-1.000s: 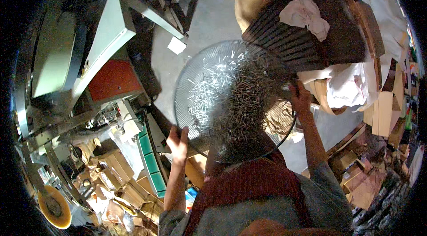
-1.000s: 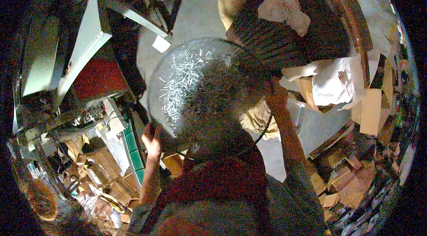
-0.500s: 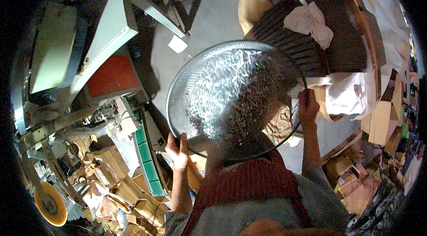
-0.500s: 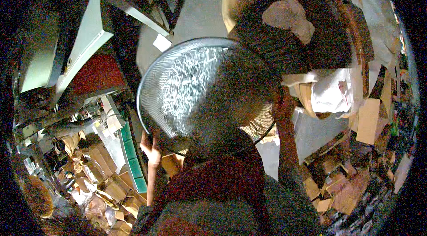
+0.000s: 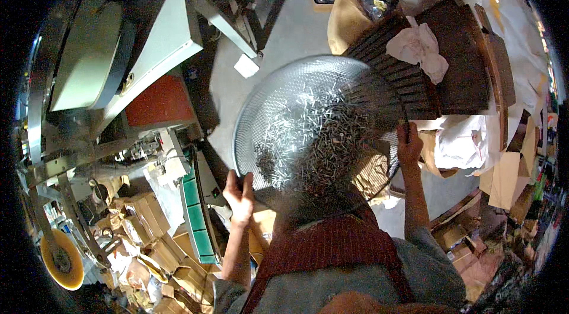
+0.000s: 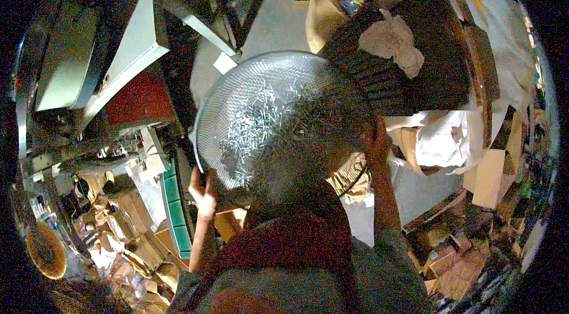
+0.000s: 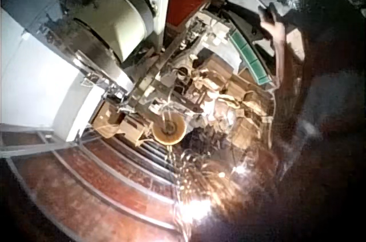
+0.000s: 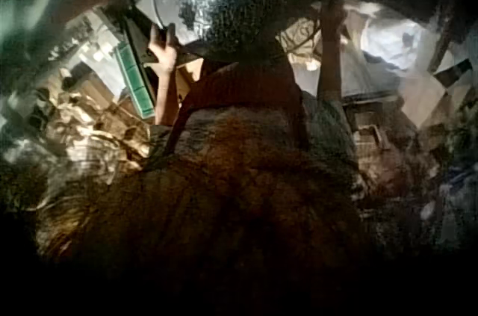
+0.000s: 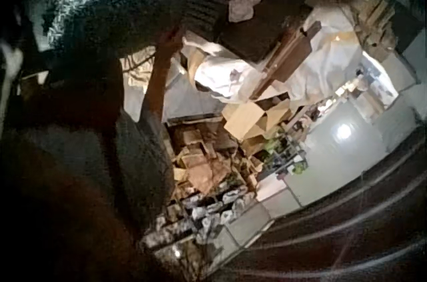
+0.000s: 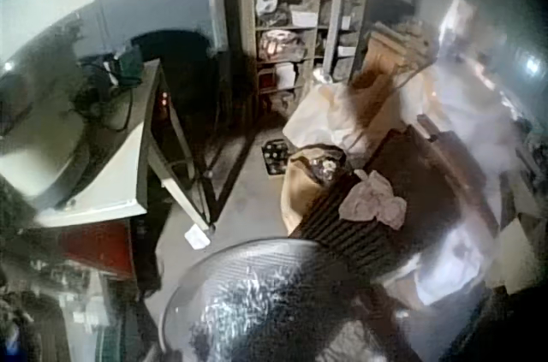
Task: The person sifts small metal fasteners in a mesh strainer, removes debris by hand, and transfers the fasteners into a paper bag. They then carry the strainer to a machine and pour the contents into a hopper, followed by brief interaction with a digital scale.
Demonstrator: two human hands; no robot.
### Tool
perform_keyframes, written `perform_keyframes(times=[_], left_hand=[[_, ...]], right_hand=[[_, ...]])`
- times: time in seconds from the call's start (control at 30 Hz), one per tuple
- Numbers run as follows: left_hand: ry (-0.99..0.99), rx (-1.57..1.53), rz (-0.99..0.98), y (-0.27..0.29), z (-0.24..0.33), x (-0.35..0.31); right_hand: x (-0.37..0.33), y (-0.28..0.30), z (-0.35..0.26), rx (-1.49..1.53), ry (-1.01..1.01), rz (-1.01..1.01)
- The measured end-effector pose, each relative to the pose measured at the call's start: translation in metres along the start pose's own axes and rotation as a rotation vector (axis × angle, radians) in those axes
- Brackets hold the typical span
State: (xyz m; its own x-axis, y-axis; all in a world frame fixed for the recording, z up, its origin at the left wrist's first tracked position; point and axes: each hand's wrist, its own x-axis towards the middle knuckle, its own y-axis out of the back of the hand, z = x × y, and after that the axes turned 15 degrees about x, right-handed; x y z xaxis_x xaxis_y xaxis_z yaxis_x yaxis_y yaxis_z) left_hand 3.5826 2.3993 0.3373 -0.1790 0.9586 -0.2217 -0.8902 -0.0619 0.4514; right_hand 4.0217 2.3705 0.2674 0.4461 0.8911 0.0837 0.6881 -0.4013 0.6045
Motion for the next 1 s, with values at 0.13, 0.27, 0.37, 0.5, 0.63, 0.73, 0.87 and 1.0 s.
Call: perform_keyframes(times=[0.13,0.27,0.37,0.5,0.63,0.73,0.87,1.0], left_hand=[[0.008,0.198,-0.038,-0.027,-0.097,0.006],[0.075,0.177,-0.044,-0.033,-0.174,0.012],[0.045,0.167,-0.071,-0.027,-0.123,0.029],[0.008,0.051,-0.022,0.007,-0.02,-0.004],[-0.07,0.312,0.0,-0.007,-0.052,0.01],[0.062,0.319,-0.06,0.004,-0.128,0.02],[0.031,0.275,-0.107,0.002,-0.096,0.029],[-0.129,0.265,-0.004,0.011,-0.021,-0.02]], right_hand=[[0.009,-0.037,0.056,-0.153,-0.115,-0.144],[0.014,-0.063,0.07,-0.179,-0.008,-0.141],[0.013,-0.049,0.073,-0.07,-0.1,-0.179],[-0.002,-0.014,0.016,-0.031,-0.047,-0.004],[0.014,-0.056,0.105,-0.22,0.021,-0.105],[0.02,-0.103,0.083,-0.269,0.009,-0.138],[0.005,-0.095,0.078,-0.13,-0.147,-0.166],[-0.027,-0.07,0.086,0.156,-0.026,0.027]])
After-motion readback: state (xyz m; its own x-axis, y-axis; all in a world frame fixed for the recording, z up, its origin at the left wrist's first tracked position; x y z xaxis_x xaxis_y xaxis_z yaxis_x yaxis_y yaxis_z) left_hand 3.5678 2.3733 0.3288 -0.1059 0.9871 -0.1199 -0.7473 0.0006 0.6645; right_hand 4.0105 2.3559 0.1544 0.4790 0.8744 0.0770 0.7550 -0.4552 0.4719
